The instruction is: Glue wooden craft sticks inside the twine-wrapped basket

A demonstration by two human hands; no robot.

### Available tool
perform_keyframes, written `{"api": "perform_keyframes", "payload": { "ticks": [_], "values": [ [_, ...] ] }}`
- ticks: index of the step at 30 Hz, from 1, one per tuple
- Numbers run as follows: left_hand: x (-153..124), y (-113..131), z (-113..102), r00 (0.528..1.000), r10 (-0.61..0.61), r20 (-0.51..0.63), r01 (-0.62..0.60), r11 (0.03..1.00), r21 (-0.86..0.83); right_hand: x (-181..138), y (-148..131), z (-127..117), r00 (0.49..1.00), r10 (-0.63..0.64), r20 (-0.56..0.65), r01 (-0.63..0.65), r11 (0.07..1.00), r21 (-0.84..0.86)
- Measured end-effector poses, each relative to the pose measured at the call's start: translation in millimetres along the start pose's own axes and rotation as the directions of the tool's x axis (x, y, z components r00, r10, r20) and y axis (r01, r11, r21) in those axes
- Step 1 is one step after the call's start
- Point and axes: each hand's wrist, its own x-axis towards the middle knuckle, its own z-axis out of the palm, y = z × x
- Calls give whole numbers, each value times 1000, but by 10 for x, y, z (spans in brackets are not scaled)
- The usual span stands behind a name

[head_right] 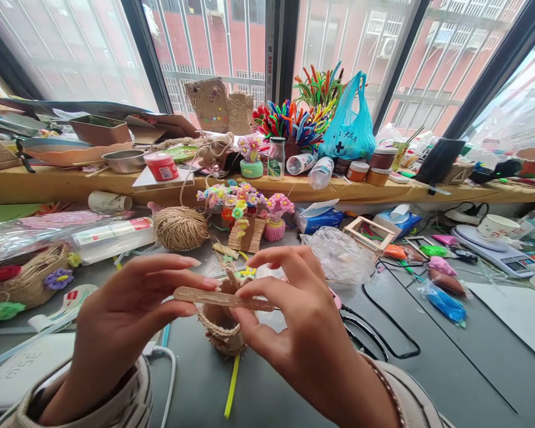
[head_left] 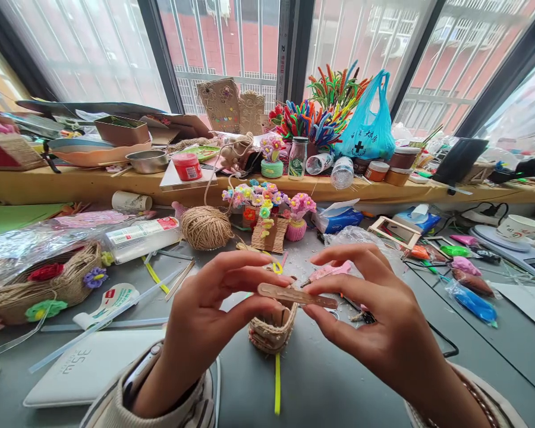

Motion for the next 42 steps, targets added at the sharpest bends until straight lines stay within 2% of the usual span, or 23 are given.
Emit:
{"api": "perform_keyframes", "payload": {
  "ticks": [6,8,12,17,21,25,27,29,32,35,36,37,42],
  "values": [
    [-5,14,36,988,-155,-8,154,985,-79,-8,-25,4,999,24,-43,-23,999,23],
    [2,-7,27,980,-190,52,194,978,-80,-11,-36,11,998,30,-58,-28,999,28],
    [24,-64,10,958,-209,197,224,973,-55,-20,-51,26,998,15,-68,-13,999,37],
    [25,-97,48,958,-186,218,206,976,-75,-28,-50,60,998,-1,-63,5,999,54],
    [28,-88,39,955,-197,221,218,973,-71,-42,-52,63,1000,13,-28,-11,998,68],
    [60,-112,-59,945,-232,232,264,958,-116,-19,-2,-59,995,55,81,-65,990,123],
    [83,-148,-110,892,-277,357,354,919,-173,20,68,-118,991,71,117,-96,970,223],
    [103,-188,-139,777,-303,551,481,851,-212,65,161,-115,985,72,160,-133,902,412],
    [121,-226,-128,580,-282,764,631,748,-203,106,290,43,966,40,256,-211,696,686],
    [121,-232,-95,424,-288,859,744,651,-150,110,343,293,941,-18,337,-302,397,867],
    [116,-237,-87,389,-287,875,775,616,-142,109,340,370,932,-37,360,-334,291,896],
    [110,-247,-81,366,-283,887,798,585,-142,111,330,435,929,-62,365,-339,250,907],
    [71,-344,-65,319,-242,916,839,522,-154,153,249,599,918,-171,358,-337,140,931]
  ]
}}
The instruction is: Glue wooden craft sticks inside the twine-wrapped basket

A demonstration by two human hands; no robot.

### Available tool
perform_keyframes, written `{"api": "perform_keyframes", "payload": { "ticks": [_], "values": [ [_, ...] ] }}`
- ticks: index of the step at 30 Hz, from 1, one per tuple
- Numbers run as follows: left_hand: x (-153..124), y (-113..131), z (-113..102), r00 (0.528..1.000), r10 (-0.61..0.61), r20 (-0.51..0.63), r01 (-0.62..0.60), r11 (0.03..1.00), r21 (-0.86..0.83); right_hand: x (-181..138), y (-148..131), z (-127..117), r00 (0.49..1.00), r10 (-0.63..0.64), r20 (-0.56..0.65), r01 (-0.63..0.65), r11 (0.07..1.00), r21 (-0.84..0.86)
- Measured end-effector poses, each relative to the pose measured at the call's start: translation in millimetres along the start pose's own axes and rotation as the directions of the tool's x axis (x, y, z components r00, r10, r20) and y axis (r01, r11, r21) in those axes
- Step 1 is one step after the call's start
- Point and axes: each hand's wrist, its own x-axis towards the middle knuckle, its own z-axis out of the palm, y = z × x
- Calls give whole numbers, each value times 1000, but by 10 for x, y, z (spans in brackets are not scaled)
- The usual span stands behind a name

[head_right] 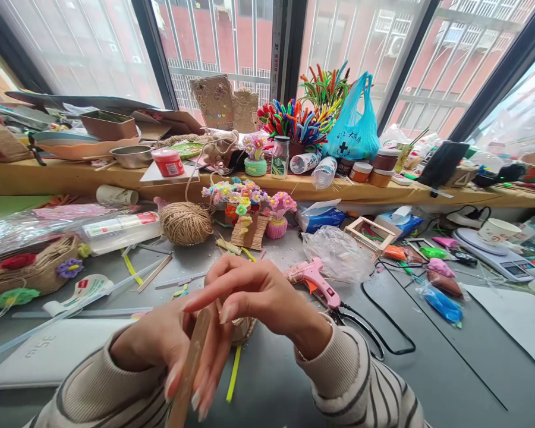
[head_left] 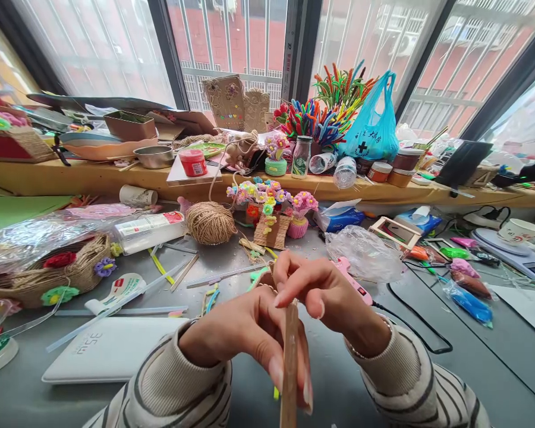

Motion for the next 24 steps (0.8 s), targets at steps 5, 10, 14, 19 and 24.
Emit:
{"api": "perform_keyframes", "payload": {
  "ticks": [5,10,14,19,24],
  "values": [
    [10,-25,-18,997,-64,42,63,998,13,62,32,20,999,-22,34,20,998,64],
    [-2,-28,0,997,-79,22,78,996,39,76,86,44,999,-46,27,44,996,76],
    [-31,-2,36,994,-88,-67,97,987,132,74,109,44,997,-72,-13,73,997,40],
    [-205,230,106,955,8,-296,76,959,271,49,-44,-172,978,-159,-139,139,980,-139],
    [-403,458,89,636,338,-694,439,581,685,-44,-343,-530,941,-233,-245,110,897,-429]
  ]
}}
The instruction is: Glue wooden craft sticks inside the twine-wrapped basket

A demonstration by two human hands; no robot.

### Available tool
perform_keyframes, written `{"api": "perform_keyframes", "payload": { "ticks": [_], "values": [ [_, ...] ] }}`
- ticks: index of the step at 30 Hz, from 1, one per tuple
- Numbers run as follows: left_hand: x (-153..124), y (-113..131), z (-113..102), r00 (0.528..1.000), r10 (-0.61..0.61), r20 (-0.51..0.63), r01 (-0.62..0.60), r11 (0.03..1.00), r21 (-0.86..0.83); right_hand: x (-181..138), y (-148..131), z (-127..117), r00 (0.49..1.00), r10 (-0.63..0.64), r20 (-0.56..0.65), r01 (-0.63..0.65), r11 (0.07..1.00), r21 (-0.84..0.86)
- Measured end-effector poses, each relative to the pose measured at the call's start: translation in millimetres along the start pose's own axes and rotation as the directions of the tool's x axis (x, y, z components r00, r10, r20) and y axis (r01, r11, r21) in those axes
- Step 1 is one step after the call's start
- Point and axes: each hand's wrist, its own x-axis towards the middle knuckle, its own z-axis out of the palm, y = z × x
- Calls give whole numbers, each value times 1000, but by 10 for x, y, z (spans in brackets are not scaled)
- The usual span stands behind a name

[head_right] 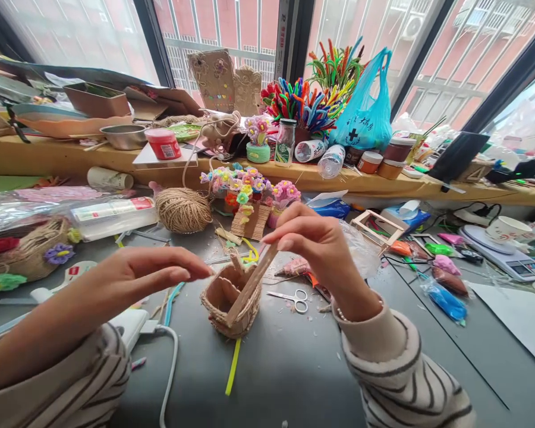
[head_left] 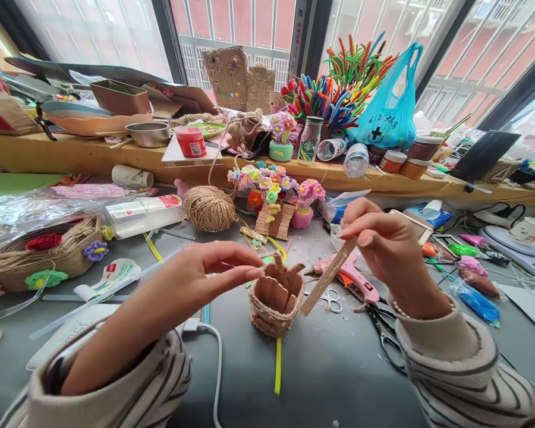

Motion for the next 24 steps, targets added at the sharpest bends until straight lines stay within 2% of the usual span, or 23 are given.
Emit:
{"api": "perform_keyframes", "payload": {
  "ticks": [3,5,7,10,13,24],
  "values": [
    [20,-81,5,995,-31,-91,50,976,213,26,-34,-165,999,-31,-21,26,977,-212],
    [45,-149,72,990,-99,-103,124,954,274,42,-17,-203,998,-68,-16,58,932,-359],
    [75,-205,148,982,-177,-69,190,925,330,53,23,-194,997,-81,13,78,897,-436],
    [117,-245,220,966,-251,64,210,904,373,58,87,-141,995,-56,87,91,872,-480],
    [149,-255,237,951,-266,157,201,919,340,52,121,-92,988,-32,153,105,859,-500],
    [166,-303,228,948,-243,208,169,932,320,4,230,5,933,-45,357,238,821,-518]
  ]
}}
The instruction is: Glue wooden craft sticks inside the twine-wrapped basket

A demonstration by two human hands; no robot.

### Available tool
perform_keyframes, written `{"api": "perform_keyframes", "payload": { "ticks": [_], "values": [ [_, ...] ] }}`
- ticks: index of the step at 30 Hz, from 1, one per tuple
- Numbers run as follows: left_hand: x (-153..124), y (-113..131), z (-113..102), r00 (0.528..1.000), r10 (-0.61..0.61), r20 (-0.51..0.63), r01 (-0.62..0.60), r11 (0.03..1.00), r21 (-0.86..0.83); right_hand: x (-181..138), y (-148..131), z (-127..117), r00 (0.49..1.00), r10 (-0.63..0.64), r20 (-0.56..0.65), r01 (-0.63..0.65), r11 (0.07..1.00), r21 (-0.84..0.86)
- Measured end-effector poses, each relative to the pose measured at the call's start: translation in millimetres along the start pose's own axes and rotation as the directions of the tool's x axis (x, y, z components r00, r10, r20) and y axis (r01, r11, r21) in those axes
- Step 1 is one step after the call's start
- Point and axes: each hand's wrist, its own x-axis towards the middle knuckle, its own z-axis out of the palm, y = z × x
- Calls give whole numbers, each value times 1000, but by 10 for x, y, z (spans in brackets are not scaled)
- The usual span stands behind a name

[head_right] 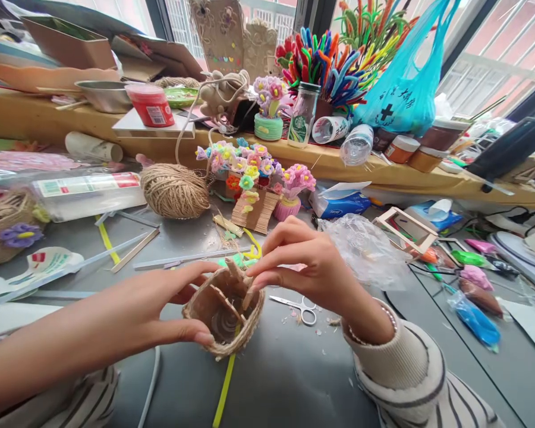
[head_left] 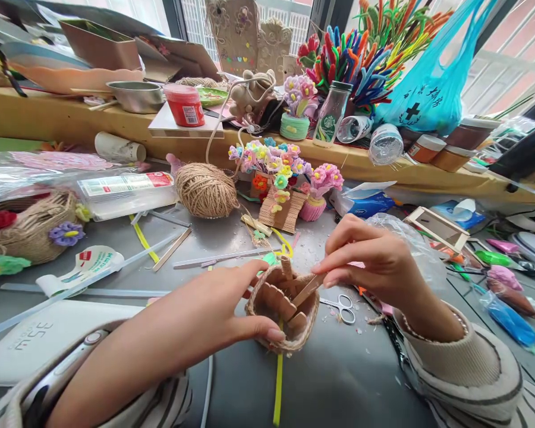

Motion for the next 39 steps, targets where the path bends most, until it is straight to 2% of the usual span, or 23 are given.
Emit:
{"api": "perform_keyframes", "payload": {
  "ticks": [9,19,24,33,39],
  "values": [
    [-1,-34,33,1000,-20,-6,20,1000,23,-7,29,112,997,-43,62,45,999,-30],
    [27,41,6,997,71,-5,-71,995,-67,-107,-14,153,997,27,72,-17,990,-139],
    [6,32,34,999,28,-32,-28,1000,-13,-142,-10,177,995,9,102,12,980,-197],
    [18,-23,72,997,52,-65,-53,998,-15,-288,-23,228,996,65,55,-47,955,-293],
    [9,-1,66,999,20,-44,-19,1000,10,-300,-58,242,995,80,66,-57,954,-294]
  ]
}}
